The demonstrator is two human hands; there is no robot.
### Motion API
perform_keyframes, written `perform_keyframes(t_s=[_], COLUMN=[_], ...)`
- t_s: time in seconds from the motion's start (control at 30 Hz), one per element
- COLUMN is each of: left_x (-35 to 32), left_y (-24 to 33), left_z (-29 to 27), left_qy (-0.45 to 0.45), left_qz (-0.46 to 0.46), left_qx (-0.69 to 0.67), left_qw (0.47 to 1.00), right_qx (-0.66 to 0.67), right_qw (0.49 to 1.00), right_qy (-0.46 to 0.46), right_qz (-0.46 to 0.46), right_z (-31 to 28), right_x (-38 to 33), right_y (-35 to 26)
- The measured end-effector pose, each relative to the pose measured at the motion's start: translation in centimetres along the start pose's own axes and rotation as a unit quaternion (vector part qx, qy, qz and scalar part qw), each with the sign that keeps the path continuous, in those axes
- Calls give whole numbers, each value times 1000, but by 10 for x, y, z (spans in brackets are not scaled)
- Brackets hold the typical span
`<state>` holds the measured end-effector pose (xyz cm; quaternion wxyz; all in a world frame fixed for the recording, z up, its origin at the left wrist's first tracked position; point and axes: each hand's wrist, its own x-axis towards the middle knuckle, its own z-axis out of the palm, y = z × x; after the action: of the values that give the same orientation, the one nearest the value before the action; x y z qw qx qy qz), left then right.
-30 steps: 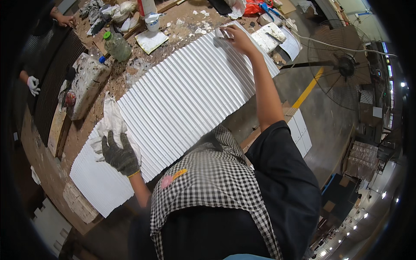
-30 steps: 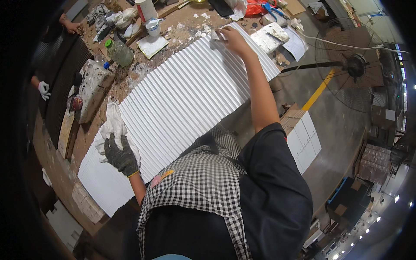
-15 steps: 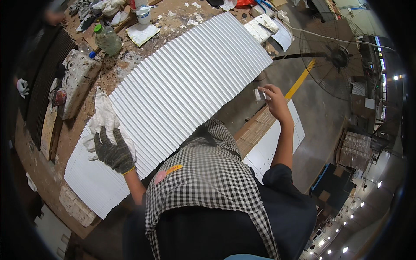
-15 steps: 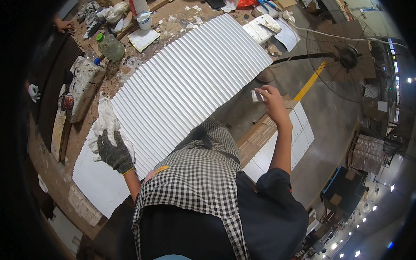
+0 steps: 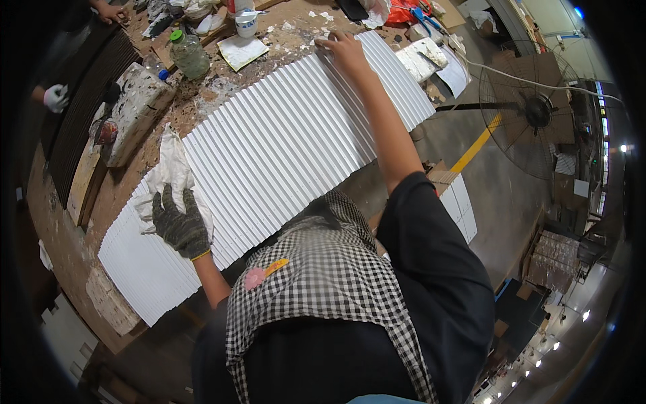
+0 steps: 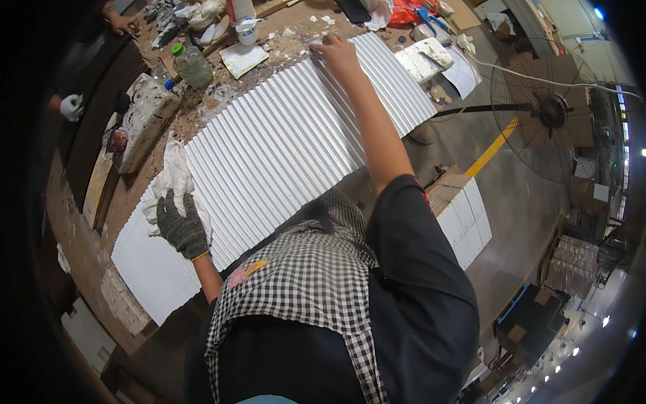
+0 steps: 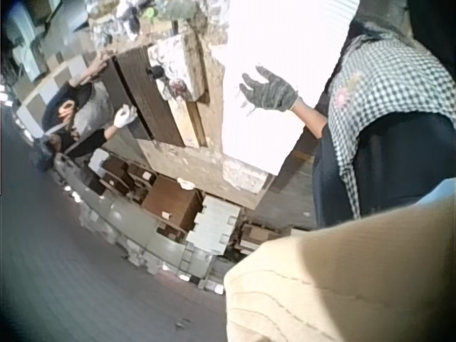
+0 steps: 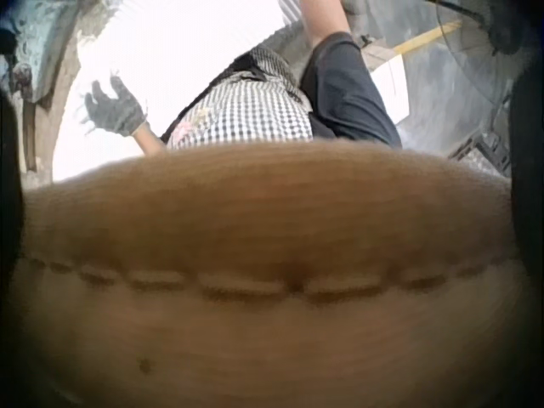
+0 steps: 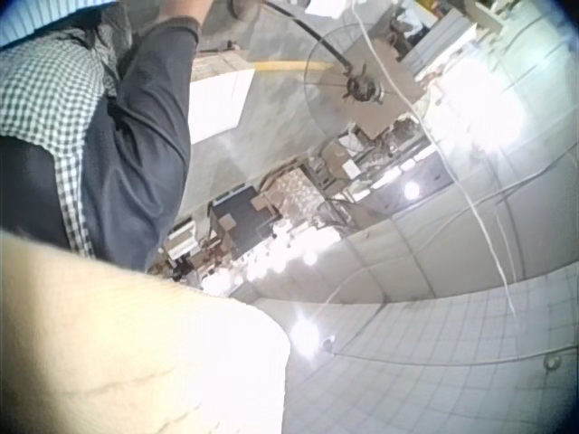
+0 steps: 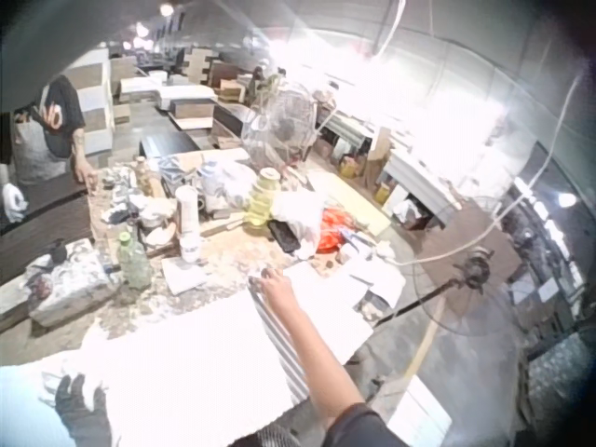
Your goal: The person wipes a white corrugated panel with a cloth, then uses a small rectangular tool to scrape or smooth the surface. The person repeats wiping and scraping motions across the panel while standing at a cluttered workbench.
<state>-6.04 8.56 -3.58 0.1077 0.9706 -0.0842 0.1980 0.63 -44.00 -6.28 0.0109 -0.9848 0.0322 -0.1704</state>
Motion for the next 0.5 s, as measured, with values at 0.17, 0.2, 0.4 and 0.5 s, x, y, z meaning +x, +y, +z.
perform_keyframes(t_s=[0.17,0.2,0.4,0.5], left_x=[5,7,0,0], left_y=[8,9,1,2], left_z=[-2,-2,1,1], left_qy=[-1,4,5,2], left_qz=[-3,3,7,-7], left_qx=[-12,-8,-1,-10], left_qw=[1000,1000,1000,1000], right_qx=[85,77,96,89], right_qw=[996,996,985,975], right_qy=[13,-33,-126,-141], right_qz=[-11,-29,64,145], right_z=[12,4,-98,-154], right_x=[21,11,-135,-221], right_y=[15,19,-1,-20])
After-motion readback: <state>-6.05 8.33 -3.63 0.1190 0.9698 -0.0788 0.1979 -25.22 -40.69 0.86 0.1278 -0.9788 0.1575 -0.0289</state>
